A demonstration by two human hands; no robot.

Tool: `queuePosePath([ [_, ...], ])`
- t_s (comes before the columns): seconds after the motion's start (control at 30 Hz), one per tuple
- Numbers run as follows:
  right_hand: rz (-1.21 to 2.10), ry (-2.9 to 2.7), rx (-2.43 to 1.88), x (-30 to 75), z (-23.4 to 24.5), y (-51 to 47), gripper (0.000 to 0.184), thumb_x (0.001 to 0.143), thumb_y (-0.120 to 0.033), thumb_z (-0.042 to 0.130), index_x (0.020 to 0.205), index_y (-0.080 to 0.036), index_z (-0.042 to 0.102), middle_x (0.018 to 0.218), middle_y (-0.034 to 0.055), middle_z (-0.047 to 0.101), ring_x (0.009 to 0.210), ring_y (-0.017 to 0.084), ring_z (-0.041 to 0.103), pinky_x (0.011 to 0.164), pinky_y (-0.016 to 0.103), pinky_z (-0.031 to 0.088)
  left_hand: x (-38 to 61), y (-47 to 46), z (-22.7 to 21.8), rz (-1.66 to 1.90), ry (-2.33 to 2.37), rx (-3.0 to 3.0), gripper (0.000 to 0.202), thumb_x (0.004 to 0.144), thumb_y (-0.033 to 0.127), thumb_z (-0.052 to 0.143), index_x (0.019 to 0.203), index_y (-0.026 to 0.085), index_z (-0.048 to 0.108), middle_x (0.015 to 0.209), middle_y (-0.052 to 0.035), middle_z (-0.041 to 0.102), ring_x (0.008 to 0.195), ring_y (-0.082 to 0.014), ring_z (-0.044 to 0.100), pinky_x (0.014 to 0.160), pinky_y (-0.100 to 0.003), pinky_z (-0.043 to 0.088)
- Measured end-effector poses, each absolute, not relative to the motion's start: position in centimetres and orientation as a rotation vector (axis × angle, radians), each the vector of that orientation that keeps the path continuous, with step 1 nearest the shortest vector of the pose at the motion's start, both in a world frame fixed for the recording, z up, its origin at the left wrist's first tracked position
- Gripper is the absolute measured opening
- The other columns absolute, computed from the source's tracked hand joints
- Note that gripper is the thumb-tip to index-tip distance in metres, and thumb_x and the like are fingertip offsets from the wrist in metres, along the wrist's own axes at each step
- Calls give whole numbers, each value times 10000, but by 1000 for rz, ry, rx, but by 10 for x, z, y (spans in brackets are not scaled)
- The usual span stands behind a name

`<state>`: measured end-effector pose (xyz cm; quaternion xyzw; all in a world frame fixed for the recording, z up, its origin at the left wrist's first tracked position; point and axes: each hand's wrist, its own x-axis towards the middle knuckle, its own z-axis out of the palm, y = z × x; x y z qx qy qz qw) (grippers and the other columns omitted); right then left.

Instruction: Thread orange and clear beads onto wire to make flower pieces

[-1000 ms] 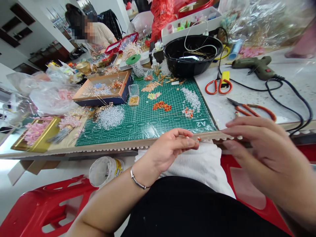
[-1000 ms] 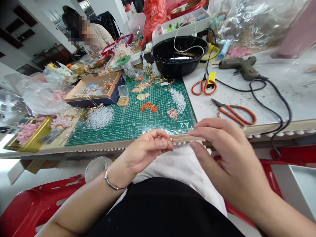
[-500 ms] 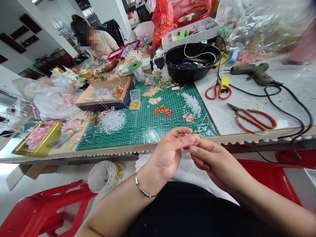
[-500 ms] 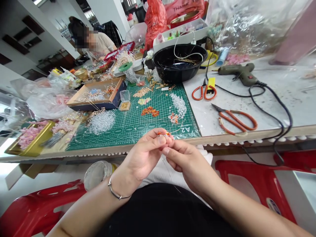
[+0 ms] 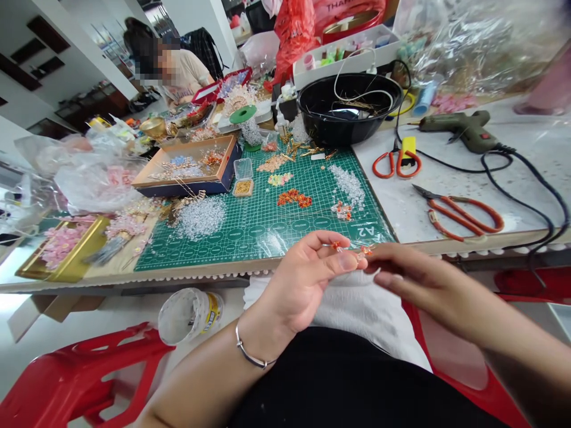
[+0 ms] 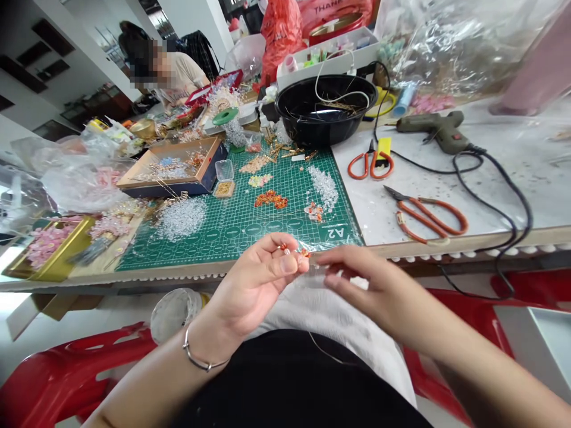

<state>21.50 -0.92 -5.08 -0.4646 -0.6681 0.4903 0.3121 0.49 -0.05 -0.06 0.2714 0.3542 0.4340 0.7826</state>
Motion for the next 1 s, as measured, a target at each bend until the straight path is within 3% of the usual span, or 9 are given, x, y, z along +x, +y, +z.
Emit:
queuePosePath([
  [0.1,1137,-1745,-1237,226,-32,-6,323,935,-456,644,1243,-359,661,1146,16,740,1038,224,700,861,340,569,6,-3,-1,888,768,578,259,724,150,844,908,167,663,772,-6,739,769,-117,699,879,-277,484],
  [0.33,969,-1881,-1200,216,-8,-8,133,956,-423,621,975,-334,719,841,-6,720,755,184,675,674,310,547,6,-4,-4,806,801,626,298,707,149,864,912,151,649,786,-15,747,757,-117,709,821,-262,500],
  [0.63,298,-2493,-781,218,10,0,272,909,-87,472,921,-246,692,879,54,713,792,241,649,681,373,517,4,3,-4,669,872,763,366,697,214,891,936,146,622,698,-16,729,710,-145,709,762,-293,518],
  [0.77,44,-2536,-730,216,12,2,245,922,-92,498,771,-244,618,824,62,695,752,236,625,659,369,497,5,5,-6,631,850,650,416,662,220,914,947,148,619,730,-12,730,686,-150,715,775,-323,541],
  [0.87,153,-2320,-926,216,6,6,107,964,-205,544,933,-219,645,836,58,697,744,223,650,655,359,518,6,6,-12,697,784,545,363,695,201,886,941,149,623,771,-24,734,733,-159,723,859,-350,527],
  [0.93,425,-2076,-1195,216,-3,6,159,990,-302,540,1067,-213,646,874,57,716,764,226,688,663,360,545,7,8,-16,784,754,499,300,719,163,853,925,149,636,792,-28,736,798,-150,717,915,-322,488],
  [1.0,753,-1897,-1335,211,-16,2,228,1011,-386,510,1073,-233,667,889,49,742,789,227,718,681,355,575,8,9,-17,867,762,483,257,729,135,831,912,150,652,814,-27,740,827,-130,697,917,-282,458],
])
